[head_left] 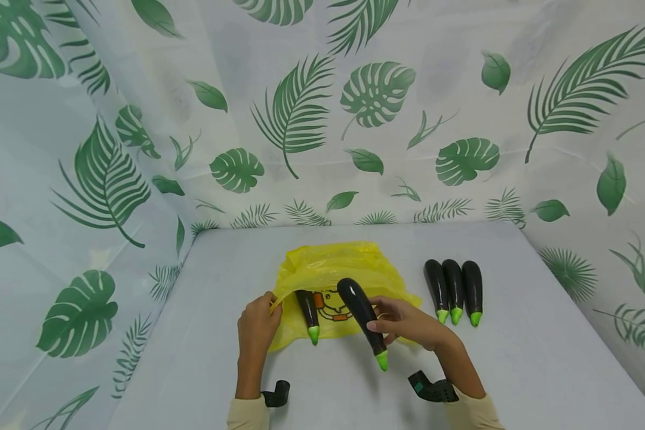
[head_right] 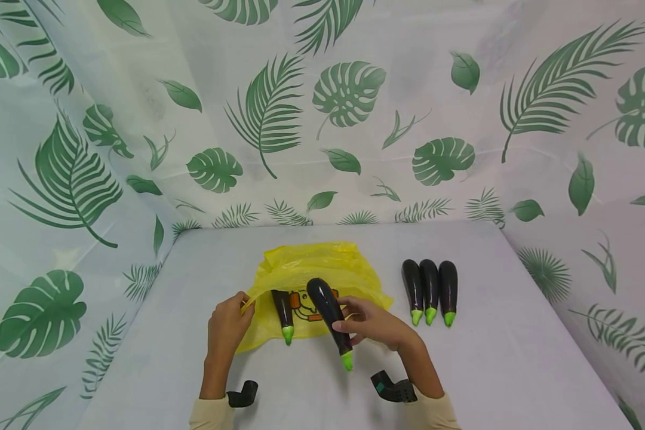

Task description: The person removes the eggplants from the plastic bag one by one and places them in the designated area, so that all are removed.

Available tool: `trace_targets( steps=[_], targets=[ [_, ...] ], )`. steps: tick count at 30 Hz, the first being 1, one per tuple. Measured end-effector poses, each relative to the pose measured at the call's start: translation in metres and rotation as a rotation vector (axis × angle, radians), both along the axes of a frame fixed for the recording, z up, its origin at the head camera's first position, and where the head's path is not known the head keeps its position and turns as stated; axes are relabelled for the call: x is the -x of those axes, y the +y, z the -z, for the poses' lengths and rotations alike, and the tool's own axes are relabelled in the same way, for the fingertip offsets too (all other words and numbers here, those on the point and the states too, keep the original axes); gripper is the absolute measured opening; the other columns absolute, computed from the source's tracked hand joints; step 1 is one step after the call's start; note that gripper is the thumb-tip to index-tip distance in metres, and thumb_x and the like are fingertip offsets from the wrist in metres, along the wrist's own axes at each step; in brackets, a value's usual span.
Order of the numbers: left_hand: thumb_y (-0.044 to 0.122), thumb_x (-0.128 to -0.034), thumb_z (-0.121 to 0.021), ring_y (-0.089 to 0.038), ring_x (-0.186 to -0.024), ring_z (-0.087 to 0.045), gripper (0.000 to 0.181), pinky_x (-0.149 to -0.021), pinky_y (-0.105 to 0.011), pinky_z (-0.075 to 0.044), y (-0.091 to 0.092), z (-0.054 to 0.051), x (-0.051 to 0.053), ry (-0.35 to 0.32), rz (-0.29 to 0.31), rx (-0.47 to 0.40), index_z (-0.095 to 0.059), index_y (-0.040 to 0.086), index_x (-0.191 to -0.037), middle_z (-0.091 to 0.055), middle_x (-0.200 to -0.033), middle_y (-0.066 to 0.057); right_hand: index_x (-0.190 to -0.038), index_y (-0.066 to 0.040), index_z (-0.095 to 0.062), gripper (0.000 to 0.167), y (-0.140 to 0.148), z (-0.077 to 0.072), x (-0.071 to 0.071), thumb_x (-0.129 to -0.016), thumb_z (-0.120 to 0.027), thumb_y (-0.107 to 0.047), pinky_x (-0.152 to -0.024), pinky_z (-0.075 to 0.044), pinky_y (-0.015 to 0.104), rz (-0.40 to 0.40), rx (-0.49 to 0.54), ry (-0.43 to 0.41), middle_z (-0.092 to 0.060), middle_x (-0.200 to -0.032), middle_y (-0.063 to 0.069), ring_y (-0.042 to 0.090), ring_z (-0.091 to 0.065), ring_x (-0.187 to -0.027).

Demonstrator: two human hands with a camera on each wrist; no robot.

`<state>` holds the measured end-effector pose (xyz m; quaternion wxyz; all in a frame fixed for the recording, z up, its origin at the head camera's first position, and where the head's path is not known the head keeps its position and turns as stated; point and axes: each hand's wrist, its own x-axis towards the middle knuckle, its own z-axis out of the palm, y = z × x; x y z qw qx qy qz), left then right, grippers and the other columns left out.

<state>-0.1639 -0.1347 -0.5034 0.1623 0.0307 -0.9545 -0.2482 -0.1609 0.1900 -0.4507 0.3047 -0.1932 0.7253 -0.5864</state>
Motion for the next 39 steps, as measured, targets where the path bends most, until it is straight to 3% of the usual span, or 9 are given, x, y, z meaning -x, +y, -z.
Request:
trace_targets(
  steps=[9,20,24,28,33,39],
  targets=[
    [0.015,-0.0875,-0.068,-0.011,-0.052,-0.046,0.009,-0.047,-0.026,-0.038,0.002,0.0,0.0,0.006,0.011,0.015,-0.07,0.008,-0.093,-0.069,-0.077,-0.005,-0.15,0.002,-0.028,0.066,0.038,-0.006,0.0,-0.096,-0.059,-0.019,-0.08,-0.056,0.038,0.134,-0.025,0.086,-0.053,-0.13,0.027,0.026,-0.063,-0.104],
    [0.016,-0.0882,-0.067,-0.012,-0.055,-0.048,0.011,-0.048,-0.027,-0.04,0.003,-0.001,0.001,-0.017,0.01,0.017,-0.07,0.008,-0.094,-0.071,-0.081,-0.005,-0.15,0.003,-0.026,0.066,0.089,-0.019,-0.009,-0.098,-0.057,-0.023,-0.078,-0.055,0.029,0.396,-0.138,0.181,-0.046,-0.133,0.027,0.006,-0.06,-0.096],
    [0.017,-0.0881,-0.067,-0.012,-0.054,-0.048,0.011,-0.048,-0.028,-0.04,0.003,-0.002,0.0,-0.036,0.009,0.02,-0.069,0.009,-0.094,-0.071,-0.081,-0.005,-0.149,0.007,-0.022,0.068,0.11,-0.016,-0.007,-0.1,-0.054,-0.028,-0.08,-0.055,0.024,0.506,-0.136,0.16,-0.046,-0.131,0.023,-0.002,-0.06,-0.094],
    [0.018,-0.0885,-0.067,-0.012,-0.054,-0.048,0.012,-0.049,-0.027,-0.04,0.004,-0.001,0.0,-0.046,0.01,0.021,-0.07,0.009,-0.095,-0.071,-0.081,-0.005,-0.15,0.01,-0.016,0.075,0.132,-0.01,-0.005,-0.101,-0.052,-0.034,-0.08,-0.054,0.02,0.614,-0.168,0.143,-0.05,-0.121,0.001,-0.012,-0.055,-0.093],
    [0.019,-0.0881,-0.068,-0.012,-0.054,-0.049,0.013,-0.048,-0.028,-0.04,0.004,0.0,0.0,-0.034,0.012,0.037,-0.07,0.008,-0.095,-0.071,-0.08,-0.005,-0.151,0.007,-0.013,0.081,0.154,0.0,-0.003,-0.098,-0.055,-0.037,-0.076,-0.054,0.018,0.708,-0.134,0.067,-0.05,-0.104,-0.022,-0.013,-0.054,-0.089],
    [0.019,-0.0883,-0.068,-0.013,-0.054,-0.049,0.012,-0.047,-0.03,-0.039,0.004,0.0,0.0,-0.036,0.005,0.038,-0.07,0.009,-0.095,-0.07,-0.08,-0.005,-0.153,0.004,-0.008,0.088,0.171,0.015,0.0,-0.096,-0.059,-0.038,-0.074,-0.052,0.018,0.764,-0.101,-0.045,-0.048,-0.104,-0.018,-0.008,-0.056,-0.085]
  ],
)
